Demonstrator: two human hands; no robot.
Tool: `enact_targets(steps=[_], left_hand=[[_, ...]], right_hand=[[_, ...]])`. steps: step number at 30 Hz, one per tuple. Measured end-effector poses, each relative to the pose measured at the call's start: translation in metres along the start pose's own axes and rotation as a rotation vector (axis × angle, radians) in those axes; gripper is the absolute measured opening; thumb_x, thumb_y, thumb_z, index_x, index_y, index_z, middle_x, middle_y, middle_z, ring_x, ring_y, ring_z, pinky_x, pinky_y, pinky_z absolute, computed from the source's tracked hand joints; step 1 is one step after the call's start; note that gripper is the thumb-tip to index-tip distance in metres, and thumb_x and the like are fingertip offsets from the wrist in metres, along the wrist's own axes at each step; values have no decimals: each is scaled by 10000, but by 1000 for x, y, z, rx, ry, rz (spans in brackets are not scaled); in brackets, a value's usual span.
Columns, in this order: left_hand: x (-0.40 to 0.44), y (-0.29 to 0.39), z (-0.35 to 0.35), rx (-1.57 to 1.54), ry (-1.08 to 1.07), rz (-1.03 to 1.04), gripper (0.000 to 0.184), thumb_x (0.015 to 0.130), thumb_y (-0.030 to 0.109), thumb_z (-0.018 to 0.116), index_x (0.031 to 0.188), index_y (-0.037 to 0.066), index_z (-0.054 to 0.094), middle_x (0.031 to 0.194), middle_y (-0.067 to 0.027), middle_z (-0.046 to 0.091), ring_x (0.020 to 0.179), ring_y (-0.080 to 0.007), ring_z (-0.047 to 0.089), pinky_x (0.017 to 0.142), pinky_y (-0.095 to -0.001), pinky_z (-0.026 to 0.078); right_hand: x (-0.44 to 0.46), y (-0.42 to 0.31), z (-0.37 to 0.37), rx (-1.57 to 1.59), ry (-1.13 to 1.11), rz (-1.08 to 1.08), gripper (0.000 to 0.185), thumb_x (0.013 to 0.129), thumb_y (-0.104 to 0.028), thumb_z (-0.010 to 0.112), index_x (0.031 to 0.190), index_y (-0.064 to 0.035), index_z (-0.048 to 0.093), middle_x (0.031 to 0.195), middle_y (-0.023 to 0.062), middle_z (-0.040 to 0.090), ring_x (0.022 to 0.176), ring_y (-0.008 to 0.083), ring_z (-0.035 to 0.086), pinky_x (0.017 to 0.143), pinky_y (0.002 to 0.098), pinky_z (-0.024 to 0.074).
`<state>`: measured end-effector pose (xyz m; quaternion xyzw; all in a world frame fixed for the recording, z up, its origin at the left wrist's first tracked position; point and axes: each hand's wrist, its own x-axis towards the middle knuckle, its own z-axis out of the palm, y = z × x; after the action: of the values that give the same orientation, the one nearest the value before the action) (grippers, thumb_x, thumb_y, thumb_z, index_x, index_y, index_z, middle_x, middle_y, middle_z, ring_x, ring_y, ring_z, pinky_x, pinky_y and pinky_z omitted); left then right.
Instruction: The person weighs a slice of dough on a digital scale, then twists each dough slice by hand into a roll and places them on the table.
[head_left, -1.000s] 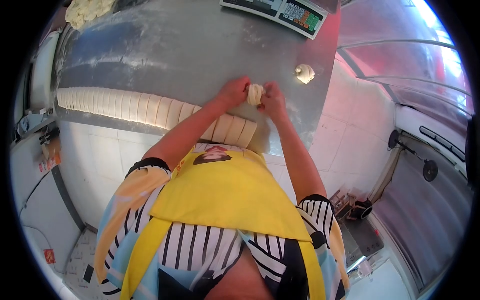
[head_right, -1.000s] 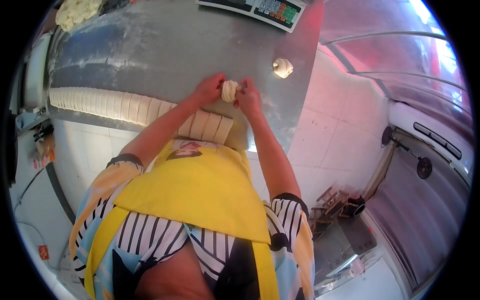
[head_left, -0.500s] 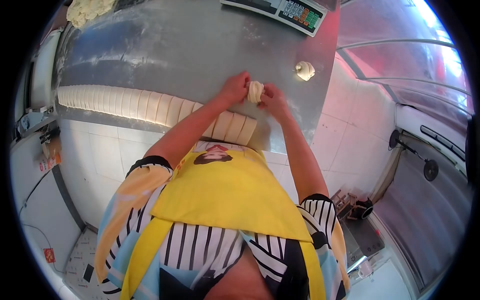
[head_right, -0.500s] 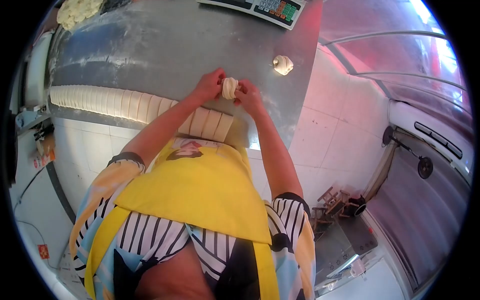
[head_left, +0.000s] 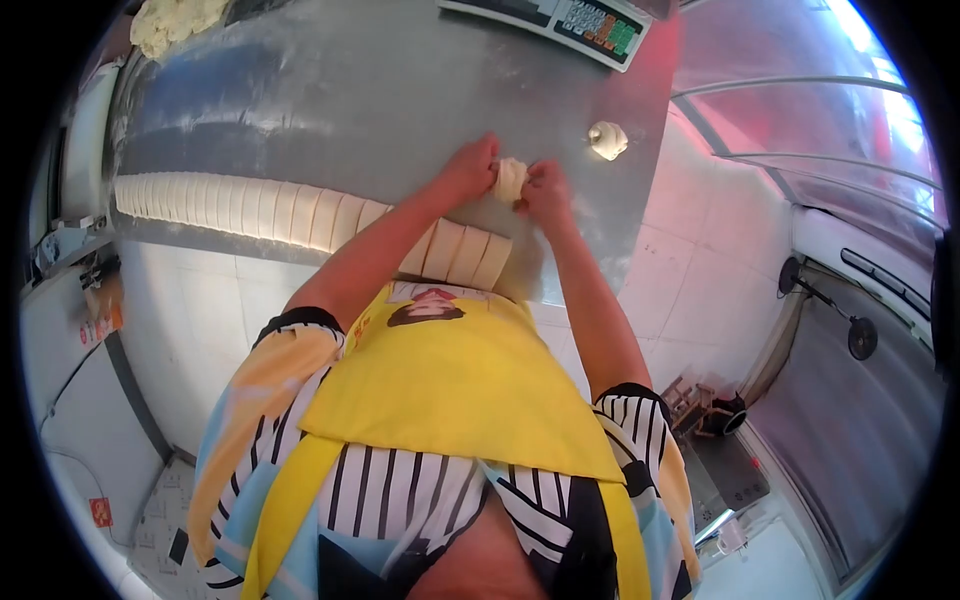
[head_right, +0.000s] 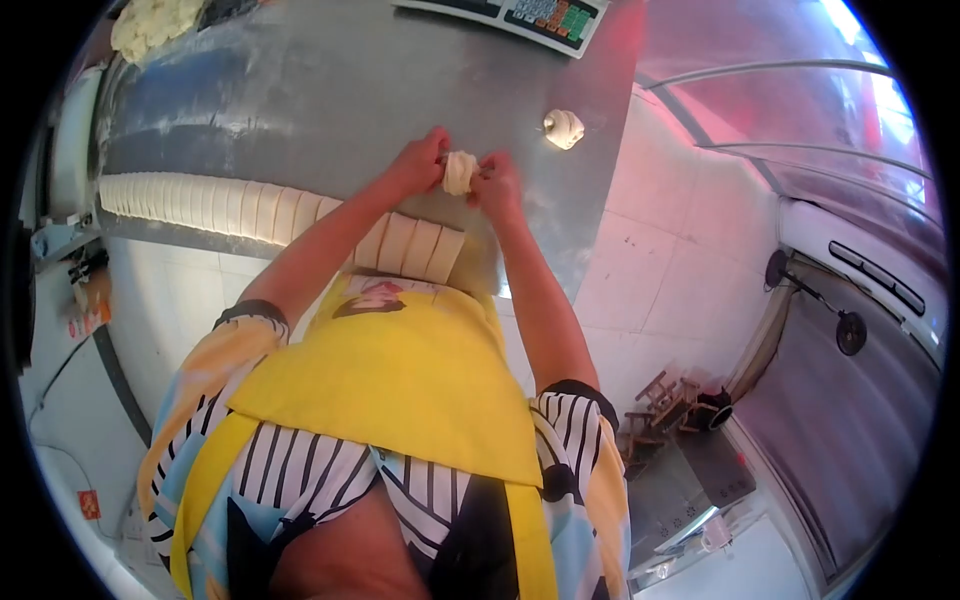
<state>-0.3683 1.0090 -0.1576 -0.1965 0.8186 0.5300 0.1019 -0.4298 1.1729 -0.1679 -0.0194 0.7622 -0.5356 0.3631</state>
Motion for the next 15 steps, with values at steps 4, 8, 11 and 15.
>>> enact_targets(steps=[4, 8, 11, 15], left_hand=[[-7, -13, 10, 78, 84, 111, 191, 775, 135, 588, 872, 47, 450, 637, -136, 571, 537, -287, 559, 500, -386, 428], [0, -7, -3, 16, -36, -24, 211, 762, 163, 599, 858, 39, 459, 700, -178, 588, 707, -396, 571, 610, -466, 428], [-3, -10, 4, 68, -25, -14, 209, 765, 164, 600, 856, 39, 460, 702, -173, 592, 714, -390, 578, 617, -460, 434], [-3, -14, 7, 184, 76, 137, 226, 763, 173, 610, 862, 41, 455, 727, -183, 596, 726, -393, 578, 625, -451, 440]], right_hand=[[-4, 7, 2, -181, -25, 29, 238, 759, -39, 621, 914, -39, 440, 670, 98, 571, 475, 184, 572, 421, 325, 443], [6, 7, 7, -559, 115, -168, 237, 738, -63, 626, 901, -38, 456, 709, 140, 592, 548, 270, 600, 519, 379, 468], [-7, -9, 0, -378, 35, 12, 208, 748, -84, 596, 915, -48, 476, 768, 191, 602, 689, 365, 602, 618, 433, 465], [-10, -9, 7, -554, 101, -28, 183, 797, -151, 543, 941, -53, 487, 821, 234, 602, 871, 442, 562, 725, 482, 438]])
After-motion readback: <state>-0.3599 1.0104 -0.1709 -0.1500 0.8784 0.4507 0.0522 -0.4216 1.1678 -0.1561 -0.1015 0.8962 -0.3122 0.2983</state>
